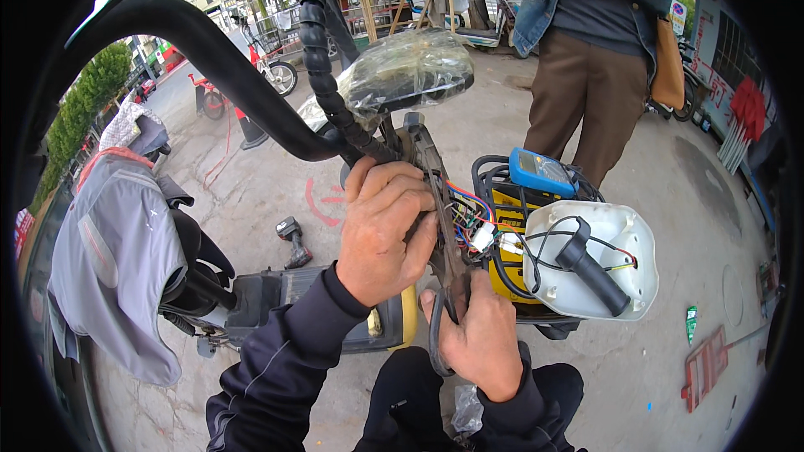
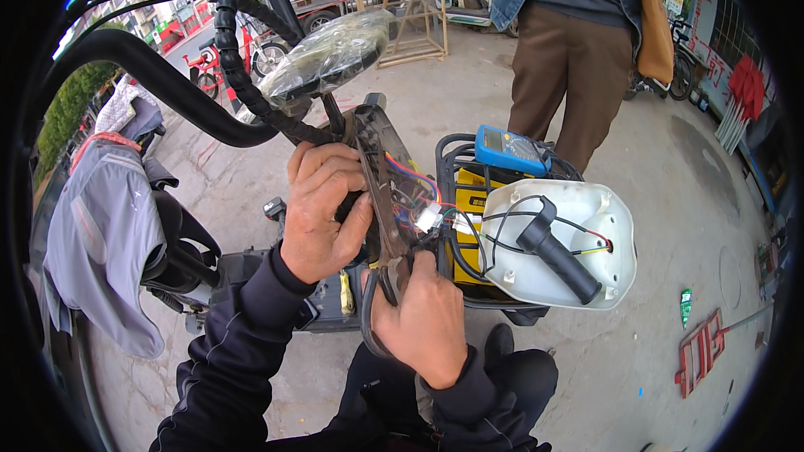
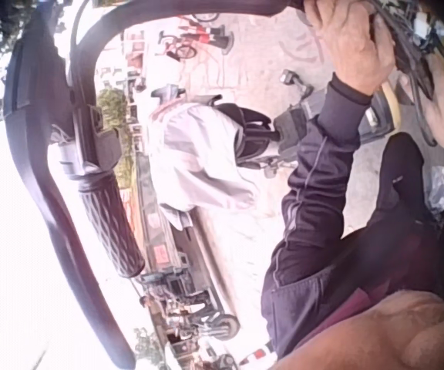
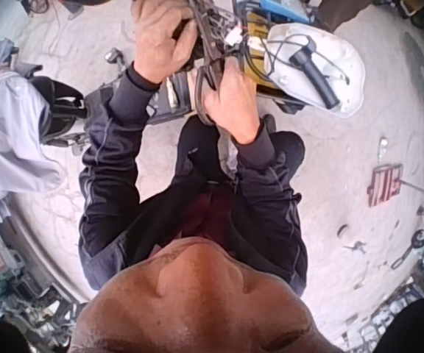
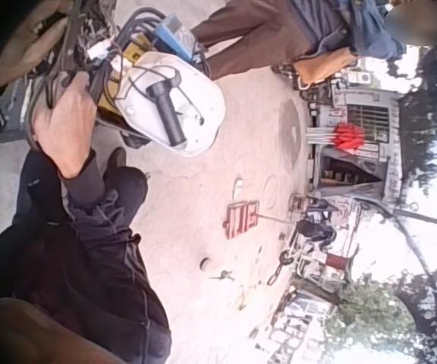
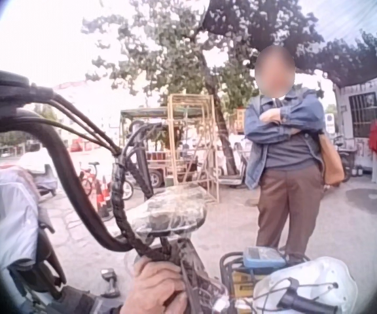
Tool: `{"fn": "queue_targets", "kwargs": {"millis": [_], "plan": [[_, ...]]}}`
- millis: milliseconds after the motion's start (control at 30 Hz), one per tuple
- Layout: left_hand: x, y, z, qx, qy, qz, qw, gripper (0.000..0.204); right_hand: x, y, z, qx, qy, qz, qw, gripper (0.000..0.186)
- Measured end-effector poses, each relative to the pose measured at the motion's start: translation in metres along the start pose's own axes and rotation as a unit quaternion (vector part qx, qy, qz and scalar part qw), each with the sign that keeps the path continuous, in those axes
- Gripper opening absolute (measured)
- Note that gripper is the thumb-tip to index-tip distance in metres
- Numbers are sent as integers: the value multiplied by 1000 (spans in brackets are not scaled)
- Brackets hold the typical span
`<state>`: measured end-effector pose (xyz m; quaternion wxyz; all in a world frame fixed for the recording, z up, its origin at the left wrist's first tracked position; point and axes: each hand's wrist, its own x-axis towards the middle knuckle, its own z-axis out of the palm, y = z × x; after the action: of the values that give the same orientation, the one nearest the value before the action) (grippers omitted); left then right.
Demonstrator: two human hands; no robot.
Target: The person repairs the electrical wiring of an electric scooter. They strip wire ends with shears, twist and connect wires, and secure connections with electrical tape. The scooter's front panel is open, exposing the wiring harness.
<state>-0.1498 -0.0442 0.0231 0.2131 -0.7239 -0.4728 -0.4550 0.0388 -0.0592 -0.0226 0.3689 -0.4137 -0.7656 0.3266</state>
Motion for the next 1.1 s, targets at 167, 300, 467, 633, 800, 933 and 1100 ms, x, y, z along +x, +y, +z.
{"fn": "queue_targets", "kwargs": {"millis": [167, 300, 467, 633, 800, 933, 1100], "plan": [[0, 0, -1, 4, -10, 4, 1000, 17, 1, -4, -10, 11, -33, 0, 999, 49], [1, -1, -1, 2, -16, 3, 1000, 15, 4, -4, -24, 67, -98, 27, 993, 51], [1, -1, 0, -21, -16, -3, 1000, 16, 7, 2, -32, 212, -185, 97, 955, 40], [2, 0, -2, -21, -19, -3, 1000, 16, 9, 5, -35, 244, -212, 114, 939, 49], [2, -2, -3, -31, -31, -3, 999, 16, 8, 1, -40, 331, -244, 187, 892, 45], [1, -2, -3, -37, -35, -4, 999, 15, 9, -2, -41, 347, -248, 194, 884, 42], [0, -3, -4, -48, -42, -12, 998, 14, 8, 0, -40, 380, -253, 203, 866, 40]]}}
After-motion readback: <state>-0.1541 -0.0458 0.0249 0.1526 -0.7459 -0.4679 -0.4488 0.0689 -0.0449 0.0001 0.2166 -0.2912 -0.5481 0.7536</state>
